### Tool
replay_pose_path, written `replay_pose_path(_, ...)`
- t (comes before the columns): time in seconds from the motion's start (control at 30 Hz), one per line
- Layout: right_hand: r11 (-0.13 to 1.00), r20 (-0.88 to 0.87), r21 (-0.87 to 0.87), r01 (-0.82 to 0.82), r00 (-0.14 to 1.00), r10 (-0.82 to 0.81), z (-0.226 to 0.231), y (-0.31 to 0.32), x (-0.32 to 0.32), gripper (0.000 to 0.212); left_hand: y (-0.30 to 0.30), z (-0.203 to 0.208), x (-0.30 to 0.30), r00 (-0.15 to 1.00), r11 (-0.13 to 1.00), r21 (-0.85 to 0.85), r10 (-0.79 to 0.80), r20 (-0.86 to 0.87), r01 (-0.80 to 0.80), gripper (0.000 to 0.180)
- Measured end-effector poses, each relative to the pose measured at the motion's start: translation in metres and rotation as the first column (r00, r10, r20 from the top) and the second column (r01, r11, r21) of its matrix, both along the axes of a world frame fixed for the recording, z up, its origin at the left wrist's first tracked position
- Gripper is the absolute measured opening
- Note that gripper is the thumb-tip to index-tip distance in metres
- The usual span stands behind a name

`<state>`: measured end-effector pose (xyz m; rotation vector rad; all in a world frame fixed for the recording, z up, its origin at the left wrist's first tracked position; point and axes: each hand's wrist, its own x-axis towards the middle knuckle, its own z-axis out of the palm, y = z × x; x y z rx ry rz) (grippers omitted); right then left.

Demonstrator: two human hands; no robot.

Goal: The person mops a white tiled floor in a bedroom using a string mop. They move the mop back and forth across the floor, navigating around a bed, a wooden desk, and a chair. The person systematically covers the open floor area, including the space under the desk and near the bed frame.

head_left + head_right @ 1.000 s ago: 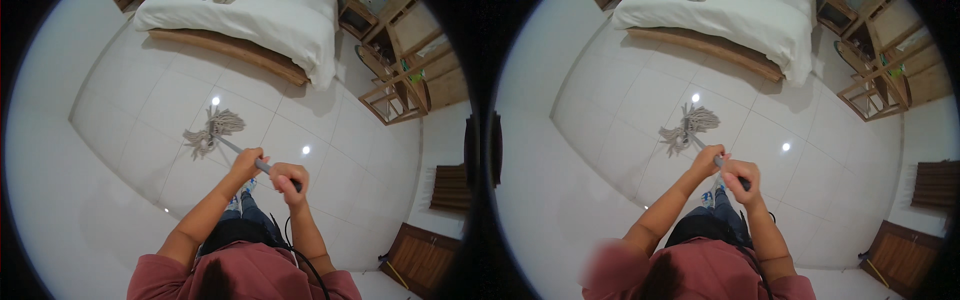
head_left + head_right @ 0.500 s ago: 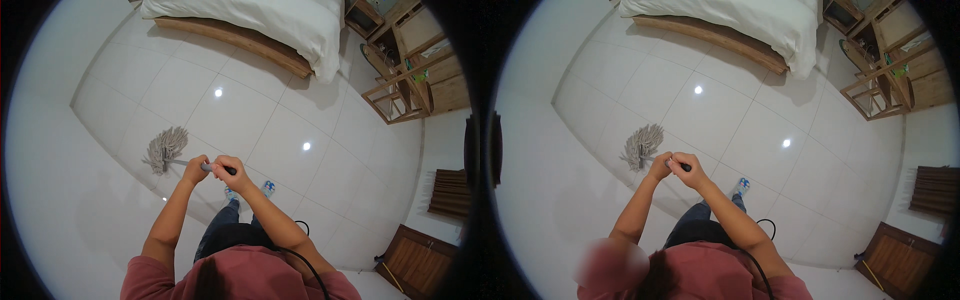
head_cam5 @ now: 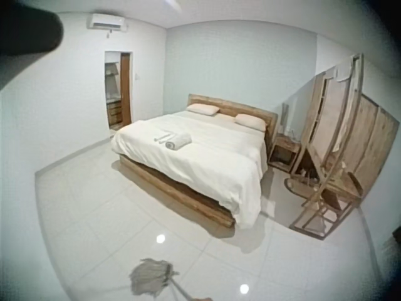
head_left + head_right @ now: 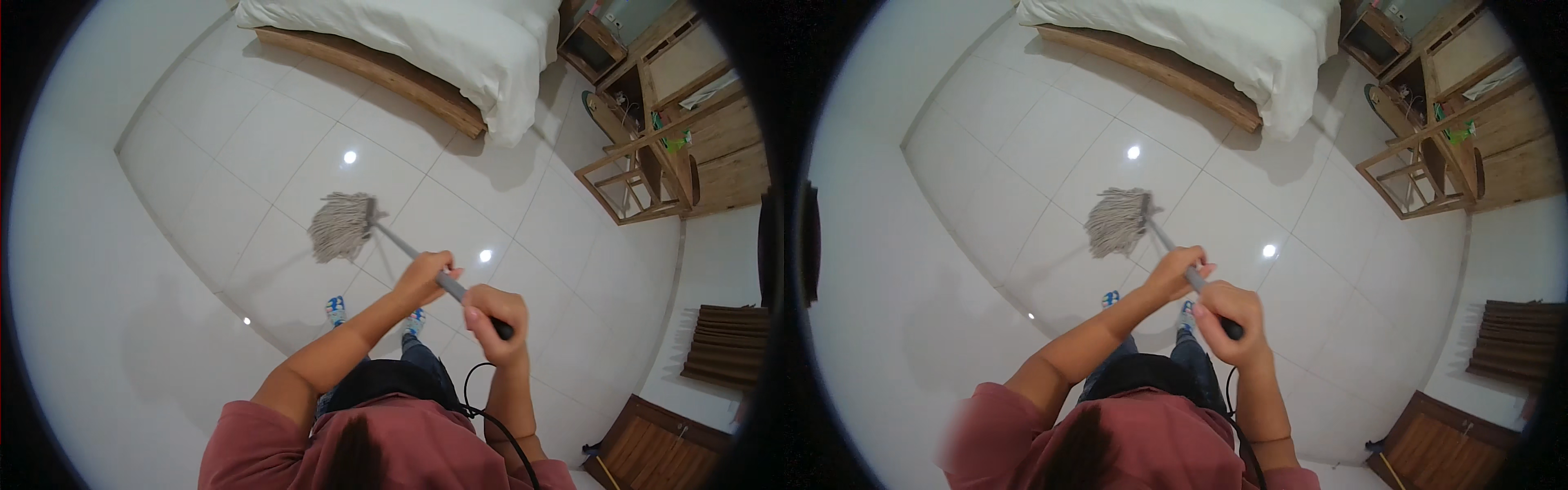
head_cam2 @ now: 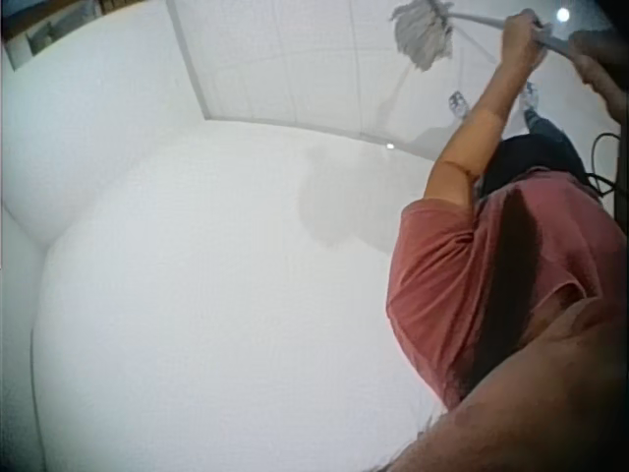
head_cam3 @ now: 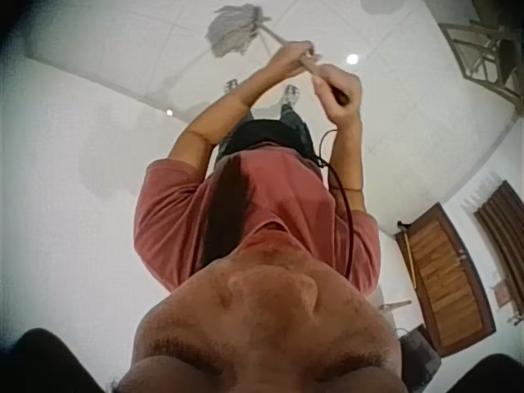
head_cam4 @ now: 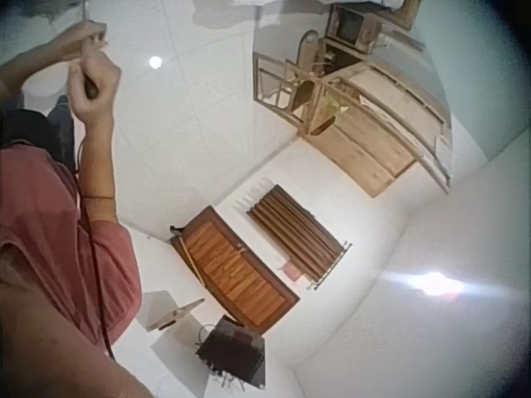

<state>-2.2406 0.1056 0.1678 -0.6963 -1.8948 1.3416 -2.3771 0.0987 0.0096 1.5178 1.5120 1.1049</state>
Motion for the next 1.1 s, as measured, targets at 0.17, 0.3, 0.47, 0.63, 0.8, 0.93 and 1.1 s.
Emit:
replay_pose_path(0.17,0.994,0.098,0.026,0.109,0.989,-0.111,0.016,0.015,0.085,0.014,0.044,0.003,0.109,0.984,0.985,0.071,-0.164,0.074,0.159,0.025)
replay_pose_path(0.3,0.977,0.172,0.135,0.163,0.967,-0.185,0.004,0.016,0.112,0.016,0.065,-0.015,0.151,0.949,0.955,0.125,-0.285,0.135,0.269,0.025)
replay_pose_path(0.47,0.986,-0.091,0.132,0.099,0.992,-0.088,-0.021,0.016,0.120,0.023,0.058,-0.008,0.159,0.955,0.965,0.038,-0.263,0.134,0.260,0.021)
replay_pose_path(0.63,0.994,-0.214,0.089,0.068,0.976,-0.047,-0.009,0.001,0.113,0.027,0.020,0.010,0.153,0.979,0.996,0.058,-0.084,0.187,0.074,0.014)
replay_pose_path(0.8,0.994,-0.397,-0.010,-0.110,0.913,0.097,-0.017,-0.030,0.104,0.025,-0.038,0.008,0.125,0.991,0.986,0.093,0.134,0.030,-0.136,0.013)
replay_pose_path(0.93,0.960,-0.445,-0.161,-0.227,0.885,0.135,-0.045,-0.064,0.089,0.023,-0.100,-0.016,0.093,0.957,0.954,0.108,0.286,-0.052,-0.279,0.015)
replay_pose_path(1.1,0.876,-0.314,-0.221,-0.428,0.882,0.352,-0.084,-0.097,0.054,0.024,-0.186,-0.043,0.055,0.870,0.873,-0.084,0.461,-0.176,-0.480,0.020)
